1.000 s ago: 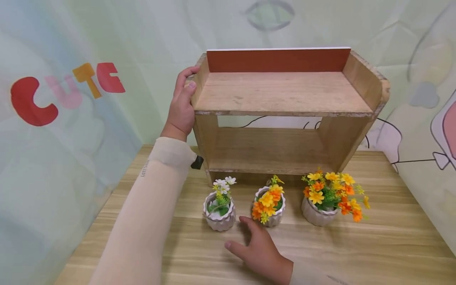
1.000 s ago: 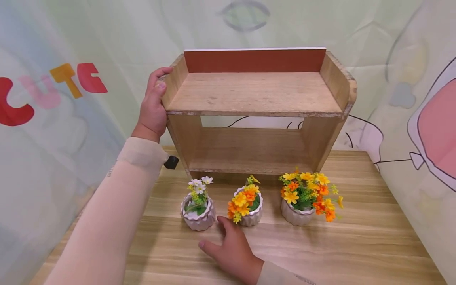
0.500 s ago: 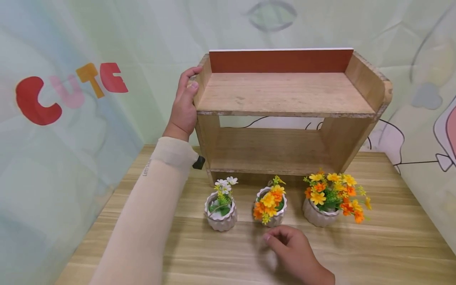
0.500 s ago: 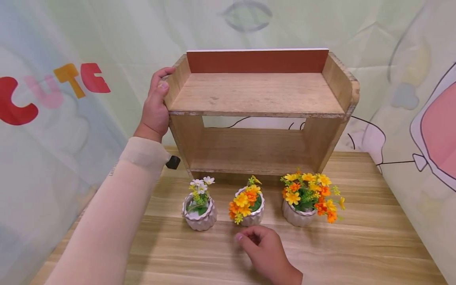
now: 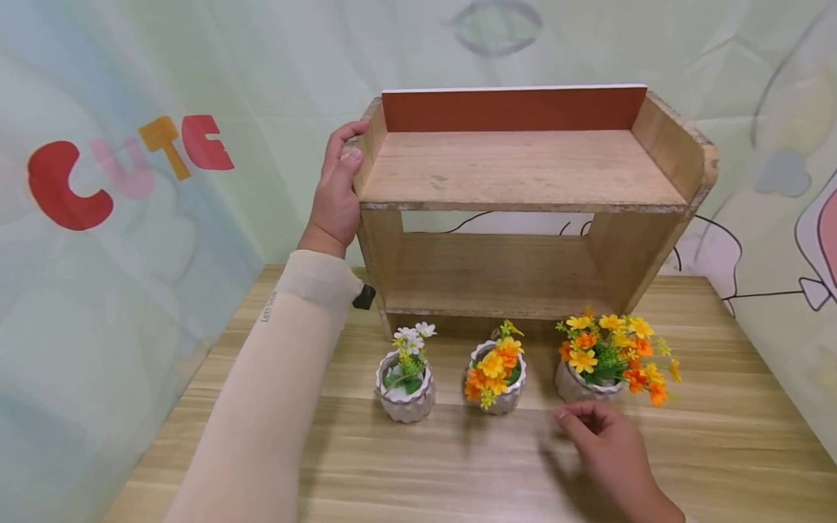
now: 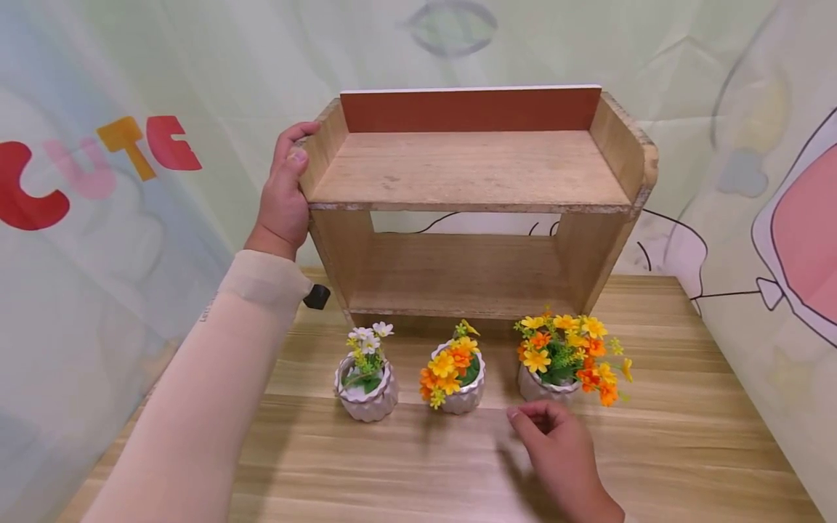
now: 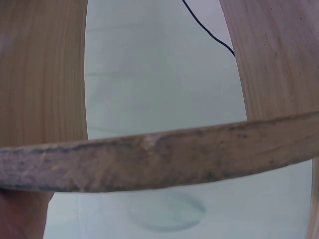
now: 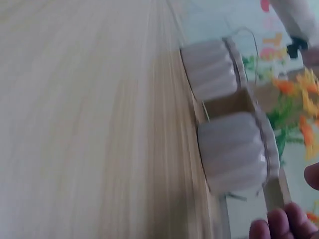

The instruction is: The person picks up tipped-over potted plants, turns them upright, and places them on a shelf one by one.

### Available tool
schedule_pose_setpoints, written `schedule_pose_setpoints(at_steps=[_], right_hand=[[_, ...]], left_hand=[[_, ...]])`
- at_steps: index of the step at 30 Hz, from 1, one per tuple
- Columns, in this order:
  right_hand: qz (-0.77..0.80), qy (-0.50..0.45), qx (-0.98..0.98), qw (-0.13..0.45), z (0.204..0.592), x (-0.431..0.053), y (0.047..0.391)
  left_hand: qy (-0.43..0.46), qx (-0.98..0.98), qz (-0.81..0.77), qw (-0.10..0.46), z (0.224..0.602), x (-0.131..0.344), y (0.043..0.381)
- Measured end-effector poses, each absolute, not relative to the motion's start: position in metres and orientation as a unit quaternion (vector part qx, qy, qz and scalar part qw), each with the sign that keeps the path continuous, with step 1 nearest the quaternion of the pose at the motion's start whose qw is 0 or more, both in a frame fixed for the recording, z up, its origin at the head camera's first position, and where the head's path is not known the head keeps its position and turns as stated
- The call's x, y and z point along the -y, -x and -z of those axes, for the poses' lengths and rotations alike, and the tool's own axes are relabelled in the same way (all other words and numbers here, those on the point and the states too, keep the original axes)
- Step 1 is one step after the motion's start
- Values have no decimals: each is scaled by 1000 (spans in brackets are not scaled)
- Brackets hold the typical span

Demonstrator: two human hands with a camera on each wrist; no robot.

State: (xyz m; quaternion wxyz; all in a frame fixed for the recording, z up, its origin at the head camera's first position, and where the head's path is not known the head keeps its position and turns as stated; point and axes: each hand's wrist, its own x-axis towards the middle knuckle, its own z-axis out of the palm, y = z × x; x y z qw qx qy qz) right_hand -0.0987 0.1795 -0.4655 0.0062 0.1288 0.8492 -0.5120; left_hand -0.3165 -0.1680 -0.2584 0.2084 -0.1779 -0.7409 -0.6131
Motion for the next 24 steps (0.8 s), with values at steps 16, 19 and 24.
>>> schedule_pose_setpoints(at_steps=[16,19,24], right_hand=[[536,-172,-822,-90,476,-211,116],[524,-156,-834,-72,478,-214,120],[476,-157,-865,-9,480,-219,128]], left_hand=[[175,743,612,204,258,167,315],[177,743,612,206,258,167,315],[177,745,610,206,258,168,315]])
